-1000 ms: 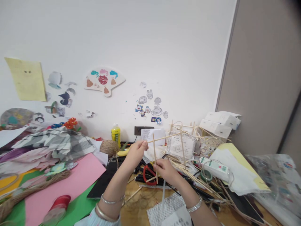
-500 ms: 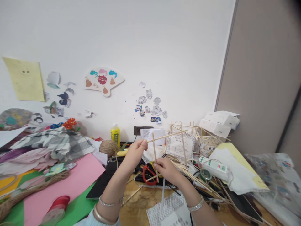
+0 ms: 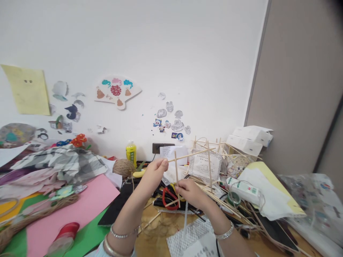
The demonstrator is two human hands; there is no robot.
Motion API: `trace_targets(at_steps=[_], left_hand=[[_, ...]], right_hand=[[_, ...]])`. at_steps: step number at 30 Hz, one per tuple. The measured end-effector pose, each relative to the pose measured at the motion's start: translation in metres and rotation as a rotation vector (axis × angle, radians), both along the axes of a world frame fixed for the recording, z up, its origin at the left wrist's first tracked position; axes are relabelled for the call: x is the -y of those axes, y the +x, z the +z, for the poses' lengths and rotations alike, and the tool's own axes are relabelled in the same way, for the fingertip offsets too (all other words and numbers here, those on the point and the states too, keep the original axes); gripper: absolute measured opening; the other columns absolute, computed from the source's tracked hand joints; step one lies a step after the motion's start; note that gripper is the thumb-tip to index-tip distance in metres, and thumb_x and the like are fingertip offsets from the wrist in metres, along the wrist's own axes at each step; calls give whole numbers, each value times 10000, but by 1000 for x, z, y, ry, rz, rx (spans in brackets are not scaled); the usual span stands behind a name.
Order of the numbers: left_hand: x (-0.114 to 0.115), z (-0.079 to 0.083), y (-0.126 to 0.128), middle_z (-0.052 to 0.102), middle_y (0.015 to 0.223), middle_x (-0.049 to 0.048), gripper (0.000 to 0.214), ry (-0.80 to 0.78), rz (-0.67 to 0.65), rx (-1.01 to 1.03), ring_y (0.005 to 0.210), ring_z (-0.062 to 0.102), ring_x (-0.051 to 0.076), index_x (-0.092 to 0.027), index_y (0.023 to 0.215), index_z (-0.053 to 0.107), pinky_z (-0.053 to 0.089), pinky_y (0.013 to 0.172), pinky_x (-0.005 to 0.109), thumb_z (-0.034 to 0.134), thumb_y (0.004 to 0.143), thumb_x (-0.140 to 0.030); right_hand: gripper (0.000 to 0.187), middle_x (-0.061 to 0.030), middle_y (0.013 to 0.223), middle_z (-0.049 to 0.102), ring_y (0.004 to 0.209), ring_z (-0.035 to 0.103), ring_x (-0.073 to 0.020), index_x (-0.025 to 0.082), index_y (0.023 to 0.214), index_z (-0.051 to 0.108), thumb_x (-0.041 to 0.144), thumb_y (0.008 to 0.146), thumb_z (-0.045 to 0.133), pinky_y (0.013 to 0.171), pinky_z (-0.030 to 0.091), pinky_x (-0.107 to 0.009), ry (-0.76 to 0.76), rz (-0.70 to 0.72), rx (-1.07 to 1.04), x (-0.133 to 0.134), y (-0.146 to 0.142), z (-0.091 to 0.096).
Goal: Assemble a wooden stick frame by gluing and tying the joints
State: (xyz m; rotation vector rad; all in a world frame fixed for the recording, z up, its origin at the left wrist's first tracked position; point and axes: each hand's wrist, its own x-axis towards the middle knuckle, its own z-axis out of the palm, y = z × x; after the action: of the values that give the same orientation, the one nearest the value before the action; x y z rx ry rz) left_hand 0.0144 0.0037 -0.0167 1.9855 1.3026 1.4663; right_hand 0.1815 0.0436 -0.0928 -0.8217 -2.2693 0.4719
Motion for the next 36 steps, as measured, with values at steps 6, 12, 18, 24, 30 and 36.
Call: trace_targets(at_steps=[6, 12, 18, 24, 30, 36], left_hand=[[3, 1, 1, 375, 590, -29, 358, 9, 14, -14, 609, 391, 154, -213, 577, 355, 323, 587, 265, 347, 795, -497], [5, 3, 2, 398, 584, -24, 369, 23, 45, -25, 610, 410, 159, -210, 582, 386, 343, 581, 266, 355, 792, -512], [9, 6, -2, 422, 587, -18, 348, 53, 108, -20, 610, 428, 162, -209, 576, 403, 342, 562, 263, 366, 807, -467], [10, 8, -5, 432, 578, -16, 354, 55, 121, -14, 608, 440, 166, -210, 570, 413, 348, 567, 261, 366, 798, -477], [9, 7, -6, 443, 591, -15, 364, 48, 111, -12, 613, 450, 166, -208, 580, 419, 349, 585, 266, 350, 806, -485], [12, 9, -4, 414, 581, -22, 361, 47, 72, -33, 601, 422, 158, -207, 574, 395, 326, 570, 263, 351, 820, -468]], right_hand=[[327, 52, 544, 414, 549, 405, -105, 179, 528, 415, 246, 843, 474, 522, 274, -221, -9, -2, -3, 1, 2, 2], [333, 53, 527, 408, 537, 397, -101, 171, 535, 462, 282, 848, 478, 510, 280, -213, -44, 17, 6, 1, 4, 4], [280, 60, 530, 411, 519, 383, -92, 164, 565, 518, 252, 830, 497, 503, 285, -210, -89, 27, 8, 2, 7, 8], [301, 62, 520, 415, 503, 379, -89, 163, 592, 557, 329, 838, 511, 485, 280, -208, -121, 66, -8, 10, 10, 17], [327, 13, 588, 520, 585, 477, -136, 167, 636, 590, 391, 847, 481, 549, 361, -237, -80, 18, -169, 17, 19, 36], [329, -39, 739, 621, 586, 504, -145, 175, 1084, 527, 406, 894, 388, 561, 432, -259, -53, -121, -462, 26, 38, 54]])
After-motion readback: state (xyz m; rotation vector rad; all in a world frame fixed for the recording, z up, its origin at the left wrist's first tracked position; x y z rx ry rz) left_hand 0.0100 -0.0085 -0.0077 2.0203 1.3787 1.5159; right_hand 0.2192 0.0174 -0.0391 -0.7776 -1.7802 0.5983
